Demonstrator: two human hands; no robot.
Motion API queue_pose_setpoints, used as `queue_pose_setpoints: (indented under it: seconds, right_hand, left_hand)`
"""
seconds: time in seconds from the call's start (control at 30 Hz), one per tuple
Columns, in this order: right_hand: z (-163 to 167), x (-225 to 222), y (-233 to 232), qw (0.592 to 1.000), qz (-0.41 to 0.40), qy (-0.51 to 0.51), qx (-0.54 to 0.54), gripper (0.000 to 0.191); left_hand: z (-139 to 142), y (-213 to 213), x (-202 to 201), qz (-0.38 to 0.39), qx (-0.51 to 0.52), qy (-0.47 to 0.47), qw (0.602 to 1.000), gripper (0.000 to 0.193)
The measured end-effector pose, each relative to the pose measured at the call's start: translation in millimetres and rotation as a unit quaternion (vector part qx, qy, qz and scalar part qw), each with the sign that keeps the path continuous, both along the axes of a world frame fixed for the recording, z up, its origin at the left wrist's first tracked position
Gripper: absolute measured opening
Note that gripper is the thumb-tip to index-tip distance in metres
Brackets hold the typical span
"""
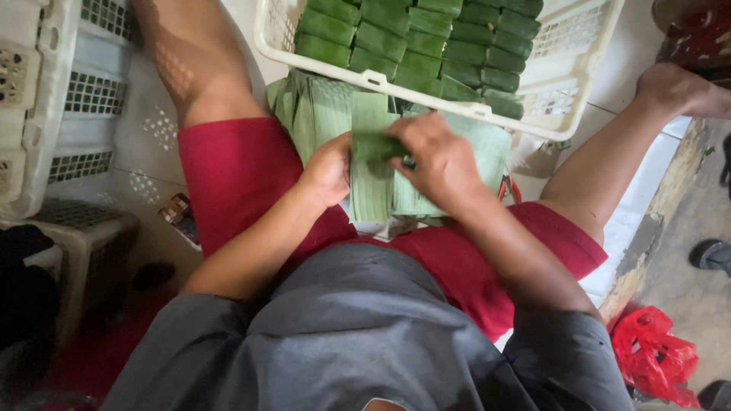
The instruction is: The person sits on the floor and folds cut banana leaf pieces by hand, rolling and creasing them into small rectangular packets. Finished folded packets are placed into a plastic basket holding a stack of completed ones, with flat leaf pieces laid out nearby.
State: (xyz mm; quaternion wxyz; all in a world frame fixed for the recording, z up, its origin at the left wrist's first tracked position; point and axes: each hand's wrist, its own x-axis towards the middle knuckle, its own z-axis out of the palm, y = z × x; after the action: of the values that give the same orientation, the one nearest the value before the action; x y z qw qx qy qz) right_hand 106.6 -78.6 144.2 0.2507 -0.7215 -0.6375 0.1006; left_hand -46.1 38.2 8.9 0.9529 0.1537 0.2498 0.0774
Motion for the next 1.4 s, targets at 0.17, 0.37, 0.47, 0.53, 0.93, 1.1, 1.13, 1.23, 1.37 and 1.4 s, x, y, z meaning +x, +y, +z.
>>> queue_pose_setpoints:
  seconds: [0.17, 0.37, 0.47, 0.53, 0.93, 1.1, 1.13, 1.23, 1.37, 1.4]
  right_hand:
    - [-12.2, -25.1, -28.1, 1.000, 0.020, -0.008, 0.008, 0.043]
    - [-19.0, -27.1, -64.8, 0.994, 0.044, -0.021, 0.099, 0.036]
    - [-32.3, -34.4, -85.3, 0.990, -0.059, -0.007, 0.128, 0.041]
    - [-42.3, -44.0, -99.9, 0.987, -0.105, -0.039, 0.115, 0.044]
    - [-47.3, -70.8, -103.4, 0.968, -0.192, -0.025, 0.160, 0.029]
    - [-50.3, -61.9, -92.1, 0.946, -0.284, 0.115, 0.102, 0.026]
    - [-50.6, -61.3, -91.1, 0.945, -0.289, 0.129, 0.084, 0.026]
    - [-46.8, -65.9, -90.1, 0.937, -0.316, 0.114, 0.092, 0.030]
    - [-28.7, -73.4, -94.7, 0.970, -0.157, -0.056, 0.176, 0.029]
    - [-24.7, -75.2, -94.4, 0.977, -0.124, -0.067, 0.157, 0.033]
  left_hand:
    - [-0.6, -14.4, -1.2, 0.006, -0.083, 0.021, 0.996, 0.031]
    - [-1.3, -24.4, -6.2, -0.031, 0.008, -0.019, 0.999, 0.021]
    - [2.6, -26.6, -7.7, -0.046, 0.021, -0.037, 0.998, 0.027]
    - [5.9, -26.4, -8.8, -0.038, 0.017, -0.034, 0.999, 0.029]
    - [8.1, -50.4, -18.9, -0.104, 0.137, -0.080, 0.982, 0.032]
    - [11.1, -54.5, -29.2, -0.145, 0.167, -0.112, 0.969, 0.031]
    - [12.0, -55.0, -29.2, -0.155, 0.240, -0.091, 0.954, 0.028]
    - [14.2, -57.7, -25.0, -0.131, 0.289, -0.026, 0.948, 0.023]
    - [12.9, -58.8, -19.6, -0.108, 0.274, 0.011, 0.955, 0.018]
    - [11.9, -58.4, -20.1, -0.103, 0.257, 0.003, 0.961, 0.018]
